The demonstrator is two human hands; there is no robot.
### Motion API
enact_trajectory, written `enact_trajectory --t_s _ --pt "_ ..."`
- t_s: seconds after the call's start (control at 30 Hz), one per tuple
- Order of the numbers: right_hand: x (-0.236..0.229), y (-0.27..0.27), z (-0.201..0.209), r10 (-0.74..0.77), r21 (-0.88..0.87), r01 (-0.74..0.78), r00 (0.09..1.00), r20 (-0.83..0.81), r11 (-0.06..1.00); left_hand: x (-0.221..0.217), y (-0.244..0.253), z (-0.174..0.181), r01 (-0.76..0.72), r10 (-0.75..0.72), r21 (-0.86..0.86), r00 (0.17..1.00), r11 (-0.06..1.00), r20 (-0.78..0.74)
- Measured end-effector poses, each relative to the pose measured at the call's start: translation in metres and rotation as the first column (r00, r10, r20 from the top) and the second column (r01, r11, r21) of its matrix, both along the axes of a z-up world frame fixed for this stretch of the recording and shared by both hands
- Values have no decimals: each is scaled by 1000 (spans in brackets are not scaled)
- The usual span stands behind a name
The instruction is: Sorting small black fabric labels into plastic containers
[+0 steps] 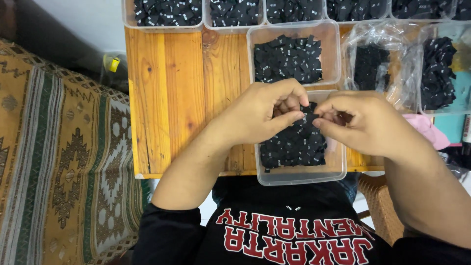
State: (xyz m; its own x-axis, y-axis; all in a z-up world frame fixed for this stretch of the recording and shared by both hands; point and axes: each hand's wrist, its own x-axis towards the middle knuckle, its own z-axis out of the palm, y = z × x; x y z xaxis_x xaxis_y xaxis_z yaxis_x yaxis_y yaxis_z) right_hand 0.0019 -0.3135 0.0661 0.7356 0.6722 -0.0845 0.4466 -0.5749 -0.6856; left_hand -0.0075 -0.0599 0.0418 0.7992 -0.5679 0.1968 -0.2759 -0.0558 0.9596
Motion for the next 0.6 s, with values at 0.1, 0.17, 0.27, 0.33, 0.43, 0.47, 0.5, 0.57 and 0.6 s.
enact_trajectory --t_s 0.1,0.17,0.27,0.33,0.43,0.47,0.5,0.57,0.6 --pt "0 0 -3 -33 21 33 999 3 999 0 0 1 -8 8 -7 1000 1000 25" --pt "0 1 -2 -50 14 50 999 -18 999 -1 1 4 -48 47 19 997 999 68" --pt "0 1 -4 -45 43 45 999 -3 998 -1 1 4 -41 40 16 997 999 61" --pt "1 0 -6 -33 55 34 999 -5 998 -1 2 6 -36 34 30 998 999 60" --pt "0 2 -5 -37 75 36 999 4 997 -1 2 5 -29 26 38 998 999 61" --pt "-1 3 -4 -53 83 52 999 14 995 -1 2 5 -25 23 31 998 999 63" --pt "-1 3 -4 -53 83 52 999 12 995 -1 2 4 -25 23 30 998 999 61" --pt "-1 5 -3 -60 92 52 995 82 994 -1 3 3 -4 2 30 998 1000 64" --pt "-1 3 -3 -61 93 54 995 77 994 0 4 4 -2 0 30 998 1000 59"
